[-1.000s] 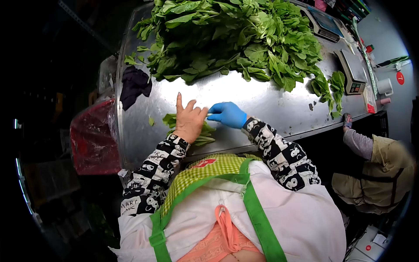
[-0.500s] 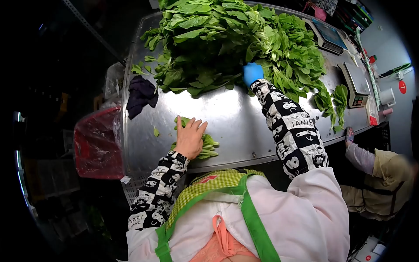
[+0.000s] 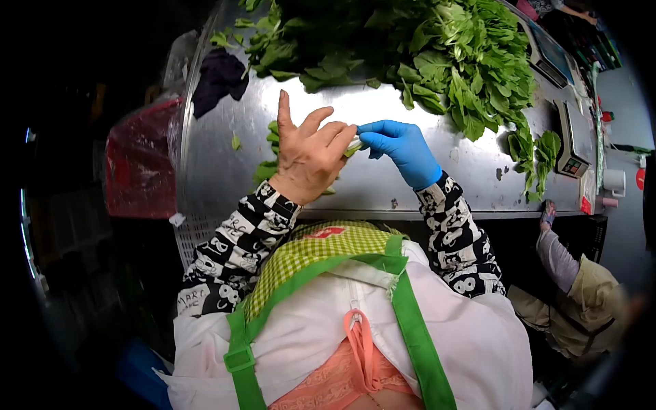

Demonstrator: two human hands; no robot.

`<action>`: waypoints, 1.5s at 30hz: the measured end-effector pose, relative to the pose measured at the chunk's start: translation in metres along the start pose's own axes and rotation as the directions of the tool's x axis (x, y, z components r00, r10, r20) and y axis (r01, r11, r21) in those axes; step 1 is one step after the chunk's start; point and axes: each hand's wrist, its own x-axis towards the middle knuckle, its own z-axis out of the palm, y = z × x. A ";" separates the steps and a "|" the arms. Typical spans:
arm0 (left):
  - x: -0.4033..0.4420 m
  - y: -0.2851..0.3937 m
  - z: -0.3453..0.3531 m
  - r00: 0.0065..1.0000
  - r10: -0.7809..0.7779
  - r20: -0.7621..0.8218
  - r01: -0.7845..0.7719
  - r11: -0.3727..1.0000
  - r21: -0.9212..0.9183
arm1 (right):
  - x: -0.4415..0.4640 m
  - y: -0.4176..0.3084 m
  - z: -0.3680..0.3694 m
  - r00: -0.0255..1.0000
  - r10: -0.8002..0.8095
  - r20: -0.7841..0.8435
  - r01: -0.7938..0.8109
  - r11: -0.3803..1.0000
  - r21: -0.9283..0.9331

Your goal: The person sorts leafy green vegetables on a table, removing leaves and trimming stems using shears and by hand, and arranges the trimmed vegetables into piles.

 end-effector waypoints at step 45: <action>-0.502 0.219 0.000 -0.031 -0.818 0.574 0.976 -0.148 -0.159 | -0.050 0.410 0.166 0.736 0.419 0.531 0.185 0.630 -0.754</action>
